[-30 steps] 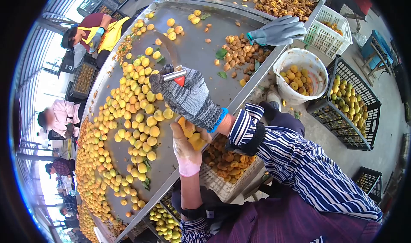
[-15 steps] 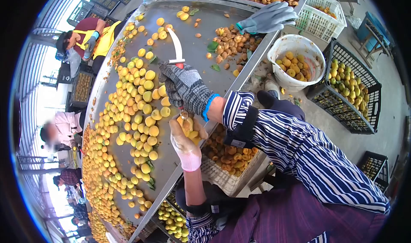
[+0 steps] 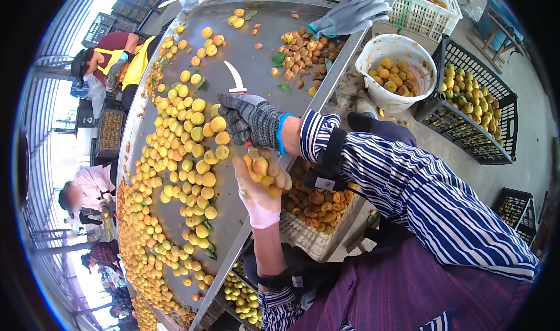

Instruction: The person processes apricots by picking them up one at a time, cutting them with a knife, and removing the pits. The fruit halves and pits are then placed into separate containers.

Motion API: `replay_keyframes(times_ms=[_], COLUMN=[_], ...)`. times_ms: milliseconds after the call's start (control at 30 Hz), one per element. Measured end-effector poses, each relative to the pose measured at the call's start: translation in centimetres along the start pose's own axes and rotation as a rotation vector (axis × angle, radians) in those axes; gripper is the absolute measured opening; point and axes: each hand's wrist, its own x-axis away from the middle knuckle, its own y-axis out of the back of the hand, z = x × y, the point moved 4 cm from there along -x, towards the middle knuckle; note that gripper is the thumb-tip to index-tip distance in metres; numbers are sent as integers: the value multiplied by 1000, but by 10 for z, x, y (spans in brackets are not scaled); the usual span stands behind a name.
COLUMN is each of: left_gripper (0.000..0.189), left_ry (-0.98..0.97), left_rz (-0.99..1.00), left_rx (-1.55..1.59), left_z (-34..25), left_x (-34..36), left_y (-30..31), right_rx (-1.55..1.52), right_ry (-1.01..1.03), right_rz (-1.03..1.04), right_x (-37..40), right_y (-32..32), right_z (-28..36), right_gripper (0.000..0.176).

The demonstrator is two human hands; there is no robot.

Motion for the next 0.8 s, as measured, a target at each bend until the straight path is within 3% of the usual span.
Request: replay_keyframes(times_ms=[67,167,233,267,333,400,433,467,533,633,800], left_gripper=[55,56,56,55,55,53,53,52,51,50,49], left_ry=[163,196,159,134,93,124,98,108,106,75,41], left_rz=[140,248,175,103,-4,-95,-113,-113,-131,-195,-139], left_rx=[125,217,194,168,174,209,229,248,281,147,187], left_z=[2,4,-2,-5,-12,-20,-23,-22,-23,-19,-17], left_x=[-1,-4,-5,-7,-9,-9,-11,-13,-14,-18,-10], left_y=[-2,5,3,5,13,22,27,33,39,48,46], right_rx=[46,42,129,149,386,834,1403,1282,1730,1910,1807], right_ry=[-144,-69,88,70,290,291,749,458,509,393,497], right_rz=[161,117,-9,7,46,122,266,321,309,265,368], right_x=[-2,-5,2,3,5,30,17,18,24,30,38], right_y=[-1,4,-1,-1,0,-22,-21,-13,-11,-6,-13], right_z=[-9,-9,1,5,27,37,35,22,5,-10,-18], right_gripper=[22,21,20,20,18,21,25,24,27,32,26])
